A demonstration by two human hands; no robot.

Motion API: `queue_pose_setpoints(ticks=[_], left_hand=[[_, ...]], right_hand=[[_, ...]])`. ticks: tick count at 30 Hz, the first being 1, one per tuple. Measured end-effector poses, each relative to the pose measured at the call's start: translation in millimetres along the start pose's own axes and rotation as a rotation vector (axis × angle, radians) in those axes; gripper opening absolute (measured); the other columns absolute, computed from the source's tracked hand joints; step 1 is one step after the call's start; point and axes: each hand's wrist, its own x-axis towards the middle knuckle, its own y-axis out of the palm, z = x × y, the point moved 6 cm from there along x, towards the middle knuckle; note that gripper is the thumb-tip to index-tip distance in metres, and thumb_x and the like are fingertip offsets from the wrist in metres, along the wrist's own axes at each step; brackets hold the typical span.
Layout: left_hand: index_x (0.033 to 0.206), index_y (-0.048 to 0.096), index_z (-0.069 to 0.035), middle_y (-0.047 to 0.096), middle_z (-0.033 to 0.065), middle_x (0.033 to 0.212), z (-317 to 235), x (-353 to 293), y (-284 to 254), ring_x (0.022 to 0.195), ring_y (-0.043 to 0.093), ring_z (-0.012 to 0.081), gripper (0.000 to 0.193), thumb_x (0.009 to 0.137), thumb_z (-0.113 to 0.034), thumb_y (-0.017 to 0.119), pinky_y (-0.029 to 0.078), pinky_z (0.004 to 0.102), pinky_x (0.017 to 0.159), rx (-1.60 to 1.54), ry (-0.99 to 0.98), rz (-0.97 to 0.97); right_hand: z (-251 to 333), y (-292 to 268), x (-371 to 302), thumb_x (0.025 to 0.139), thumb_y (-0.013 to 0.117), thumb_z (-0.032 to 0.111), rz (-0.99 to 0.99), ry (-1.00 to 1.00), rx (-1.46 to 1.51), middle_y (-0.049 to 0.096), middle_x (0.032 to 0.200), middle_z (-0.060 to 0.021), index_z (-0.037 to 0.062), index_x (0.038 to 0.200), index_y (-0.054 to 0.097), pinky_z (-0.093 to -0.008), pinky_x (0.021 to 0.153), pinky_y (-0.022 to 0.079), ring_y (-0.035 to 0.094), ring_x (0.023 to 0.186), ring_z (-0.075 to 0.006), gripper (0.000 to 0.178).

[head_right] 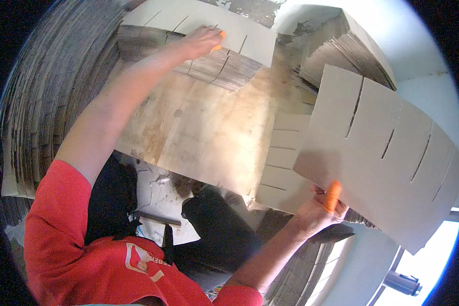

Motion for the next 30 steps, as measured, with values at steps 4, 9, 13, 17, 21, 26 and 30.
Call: queue_pose_setpoints(ticks=[4,9,13,17,21,26,30], left_hand=[[0.098,0.063,-0.005,0.064,0.0126,0.092,-2,4,-8,0.100,0.060,0.0316,0.016,0.082,-0.005,0.059,0.048,0.0429,0.086,0.007,0.069,-0.051],[0.092,0.068,-0.004,0.067,0.0142,0.085,10,11,-15,0.085,0.064,0.0336,0.015,0.079,-0.003,0.060,0.051,0.0460,0.074,-0.225,-0.107,-0.146],[0.090,0.068,-0.004,0.067,0.0136,0.082,35,15,-9,0.079,0.064,0.0340,0.016,0.078,-0.002,0.058,0.053,0.0440,0.072,-0.539,-0.162,-0.235],[0.098,0.067,-0.004,0.064,0.0104,0.097,-2,7,-34,0.084,0.063,0.0293,0.024,0.077,0.000,0.057,0.055,0.0395,0.074,-0.243,0.134,-0.322],[0.103,0.063,0.002,0.059,0.0105,0.106,-65,-13,-45,0.092,0.062,0.0220,0.029,0.075,-0.001,0.060,0.058,0.0337,0.071,0.104,0.361,-0.422],[0.096,0.064,0.009,0.056,0.0123,0.093,-100,-29,-30,0.083,0.060,0.0197,0.028,0.072,-0.005,0.064,0.058,0.0282,0.063,0.350,0.452,-0.279],[0.094,0.064,0.011,0.053,0.0102,0.086,-118,-41,-26,0.079,0.058,0.0174,0.027,0.071,-0.004,0.064,0.057,0.0276,0.058,0.337,0.500,-0.243]], right_hand=[[-19,19,3,0.085,0.068,0.008,0.041,0.366,-0.123,0.065,0.080,-0.0090,0.0041,0.087,0.061,-0.0220,0.045,0.046,0.059,0.057,-0.0111,0.009],[-66,62,-32,0.086,0.066,0.006,0.037,0.391,-0.033,0.062,0.073,-0.0034,0.0042,0.095,0.066,-0.0224,0.032,0.032,0.048,0.042,-0.0075,0.009],[-91,74,-48,0.095,0.056,0.005,0.421,0.410,-0.024,0.061,0.062,-0.0068,0.0016,0.100,0.065,-0.0193,0.026,0.031,0.044,0.034,-0.0057,0.012],[-87,82,-57,0.094,0.059,0.005,0.389,0.502,0.015,0.059,0.062,-0.0046,0.0027,0.095,0.066,-0.0197,0.028,0.028,0.042,0.036,-0.0043,0.008],[-81,80,-58,0.090,0.062,0.000,0.286,0.504,-0.028,0.059,0.068,-0.0024,0.0028,0.090,0.065,-0.0198,0.031,0.025,0.039,0.040,-0.0026,0.004],[-76,75,-52,0.091,0.055,0.000,0.227,0.435,-0.232,0.059,0.070,-0.0030,0.0026,0.093,0.065,-0.0190,0.030,0.026,0.039,0.041,-0.0026,0.010],[-74,73,-53,0.088,0.050,-0.003,0.248,0.445,-0.275,0.056,0.066,-0.0022,0.0019,0.088,0.064,-0.0201,0.030,0.024,0.036,0.040,-0.0026,0.014]])
